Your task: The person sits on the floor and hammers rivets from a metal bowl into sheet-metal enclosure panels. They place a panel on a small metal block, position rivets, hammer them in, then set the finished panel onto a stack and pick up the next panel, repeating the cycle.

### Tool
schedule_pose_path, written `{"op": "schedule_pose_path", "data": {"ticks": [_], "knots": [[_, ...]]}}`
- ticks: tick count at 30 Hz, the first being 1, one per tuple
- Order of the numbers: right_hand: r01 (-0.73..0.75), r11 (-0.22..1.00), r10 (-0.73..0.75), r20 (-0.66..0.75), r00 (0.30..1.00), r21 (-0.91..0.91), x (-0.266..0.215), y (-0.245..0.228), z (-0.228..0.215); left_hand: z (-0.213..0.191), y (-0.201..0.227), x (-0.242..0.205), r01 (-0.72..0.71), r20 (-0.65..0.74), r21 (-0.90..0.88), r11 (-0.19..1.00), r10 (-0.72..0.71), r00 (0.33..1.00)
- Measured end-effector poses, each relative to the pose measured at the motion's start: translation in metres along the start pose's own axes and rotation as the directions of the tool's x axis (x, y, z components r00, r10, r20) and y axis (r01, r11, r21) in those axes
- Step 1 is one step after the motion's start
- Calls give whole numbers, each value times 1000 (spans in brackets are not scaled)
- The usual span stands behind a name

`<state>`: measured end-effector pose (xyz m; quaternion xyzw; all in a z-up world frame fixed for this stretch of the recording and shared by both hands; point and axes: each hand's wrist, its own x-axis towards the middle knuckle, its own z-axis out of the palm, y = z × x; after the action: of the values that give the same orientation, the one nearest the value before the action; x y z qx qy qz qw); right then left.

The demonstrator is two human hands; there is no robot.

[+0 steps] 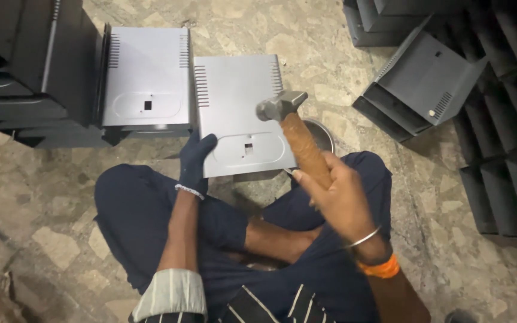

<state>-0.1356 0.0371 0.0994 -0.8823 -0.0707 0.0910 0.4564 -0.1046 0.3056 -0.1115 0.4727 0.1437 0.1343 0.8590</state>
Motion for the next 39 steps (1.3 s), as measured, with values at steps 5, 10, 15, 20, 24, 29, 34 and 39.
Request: {"op": "schedule_pose_path", "data": {"ticks": [5,10,15,20,24,29,34,39], "knots": [[72,986,-68,32,997,-149,-17,17,34,2,4,-3,12,1,-2,1000,-12,1000],[138,958,-98,162,982,-253,-8,-2,32,-4,2,1,9,-27,11,1000,-9,1000],[330,941,-338,-164,927,-75,-24,-48,5,-3,3,-2,-2,-19,27,1000,2,1000],[414,909,-404,-160,901,38,-16,51,52,-14,-9,7,-8,-29,76,997,11,1000],[304,909,-281,119,952,-285,-1,23,31,-7,-17,9,-45,-5,57,997,46,999],[286,950,-305,-172,937,-127,-17,-50,3,-10,-15,8,-39,-56,61,997,42,998],[483,807,-337,-405,850,341,-11,46,45,-1,1,-2,-16,-25,59,998,17,1000],[227,954,-207,120,971,-196,-7,5,41,-10,-7,-7,2,-40,130,991,3,999]]}}
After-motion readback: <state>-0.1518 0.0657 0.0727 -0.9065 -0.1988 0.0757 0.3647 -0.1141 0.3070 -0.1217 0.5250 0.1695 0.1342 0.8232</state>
